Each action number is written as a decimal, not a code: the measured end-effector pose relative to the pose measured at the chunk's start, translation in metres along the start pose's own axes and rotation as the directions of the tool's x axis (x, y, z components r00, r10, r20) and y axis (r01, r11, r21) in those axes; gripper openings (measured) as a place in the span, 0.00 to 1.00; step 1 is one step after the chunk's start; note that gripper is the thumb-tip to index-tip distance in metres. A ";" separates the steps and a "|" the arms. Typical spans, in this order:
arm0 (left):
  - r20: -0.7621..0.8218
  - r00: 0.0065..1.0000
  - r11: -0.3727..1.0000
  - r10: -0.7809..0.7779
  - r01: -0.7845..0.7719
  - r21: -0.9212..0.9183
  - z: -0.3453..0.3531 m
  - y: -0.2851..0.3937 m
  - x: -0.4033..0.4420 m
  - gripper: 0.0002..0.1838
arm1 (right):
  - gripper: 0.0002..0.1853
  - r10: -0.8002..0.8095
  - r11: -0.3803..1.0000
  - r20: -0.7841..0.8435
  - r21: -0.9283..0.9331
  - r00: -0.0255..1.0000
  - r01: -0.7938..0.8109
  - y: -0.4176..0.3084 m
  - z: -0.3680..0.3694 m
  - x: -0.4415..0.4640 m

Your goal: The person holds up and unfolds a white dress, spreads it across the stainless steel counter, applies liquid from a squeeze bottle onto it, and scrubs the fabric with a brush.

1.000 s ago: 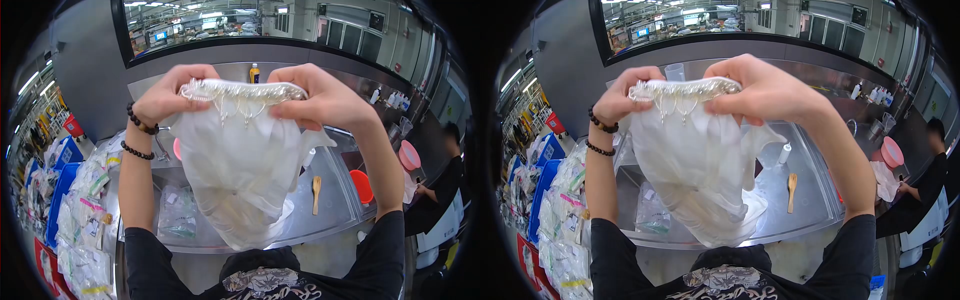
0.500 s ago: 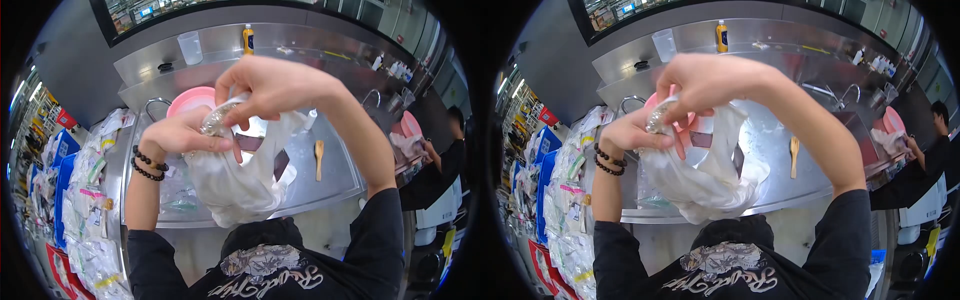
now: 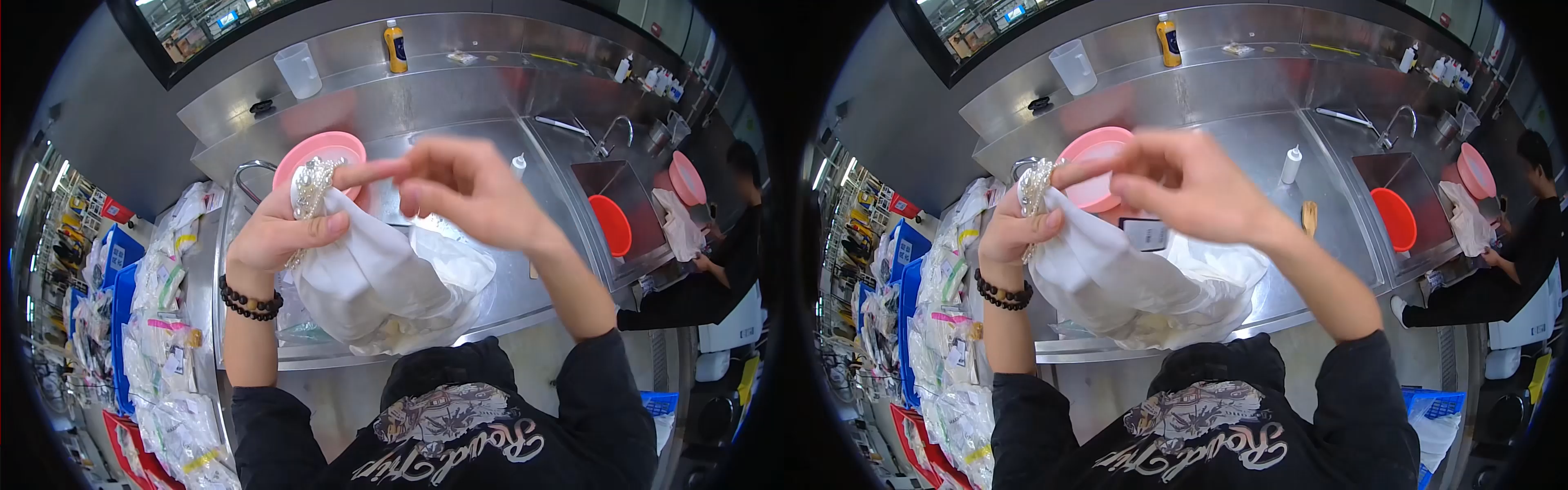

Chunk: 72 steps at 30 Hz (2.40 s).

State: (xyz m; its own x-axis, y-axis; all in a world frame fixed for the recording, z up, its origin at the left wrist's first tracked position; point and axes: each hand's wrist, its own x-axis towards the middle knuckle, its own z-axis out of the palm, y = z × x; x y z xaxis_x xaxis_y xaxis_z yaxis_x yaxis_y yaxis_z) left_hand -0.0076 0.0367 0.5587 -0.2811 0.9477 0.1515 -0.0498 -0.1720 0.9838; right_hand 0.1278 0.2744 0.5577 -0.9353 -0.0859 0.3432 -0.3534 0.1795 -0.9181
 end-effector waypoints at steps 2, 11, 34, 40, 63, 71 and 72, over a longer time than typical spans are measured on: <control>-0.017 0.999 0.998 0.032 -0.033 -0.051 0.001 -0.012 0.005 0.29 | 0.07 0.036 0.998 0.020 0.054 0.999 -0.037 0.028 0.011 -0.017; -0.191 0.982 0.999 0.011 -0.018 -0.035 0.035 -0.048 0.017 0.36 | 0.06 0.074 0.957 0.091 0.275 0.993 -0.096 0.063 -0.021 -0.050; -0.663 0.702 0.684 -0.260 -0.351 -0.639 0.104 -0.236 -0.024 0.29 | 0.42 0.430 0.142 -0.733 -0.522 0.528 -0.841 0.470 -0.126 -0.218; -0.729 0.645 0.698 -0.230 -0.412 -0.585 0.117 -0.216 -0.019 0.33 | 0.44 0.518 0.048 -0.792 -0.350 0.323 -0.935 0.485 -0.152 -0.269; -0.854 0.469 0.844 -0.224 -0.346 -0.411 0.095 -0.233 -0.025 0.45 | 0.41 -0.124 0.804 0.050 -0.581 0.991 0.130 0.184 0.014 -0.096; -0.819 0.519 0.790 -0.245 -0.382 -0.479 0.092 -0.234 -0.036 0.51 | 0.38 -0.073 0.761 0.014 -0.645 0.997 0.065 0.199 0.019 -0.094; -0.806 0.540 0.797 -0.243 -0.362 -0.483 0.087 -0.240 -0.039 0.52 | 0.38 -0.093 0.778 0.044 -0.620 0.995 0.100 0.193 0.023 -0.096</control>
State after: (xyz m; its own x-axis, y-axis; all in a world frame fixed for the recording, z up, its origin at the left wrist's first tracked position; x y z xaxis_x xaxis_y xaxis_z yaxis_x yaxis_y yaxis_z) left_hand 0.0984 0.0644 0.3248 -0.9119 0.3370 -0.2344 -0.4011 -0.6101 0.6833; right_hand 0.1494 0.2947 0.3430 -0.8969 -0.1451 0.4178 -0.3791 0.7389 -0.5570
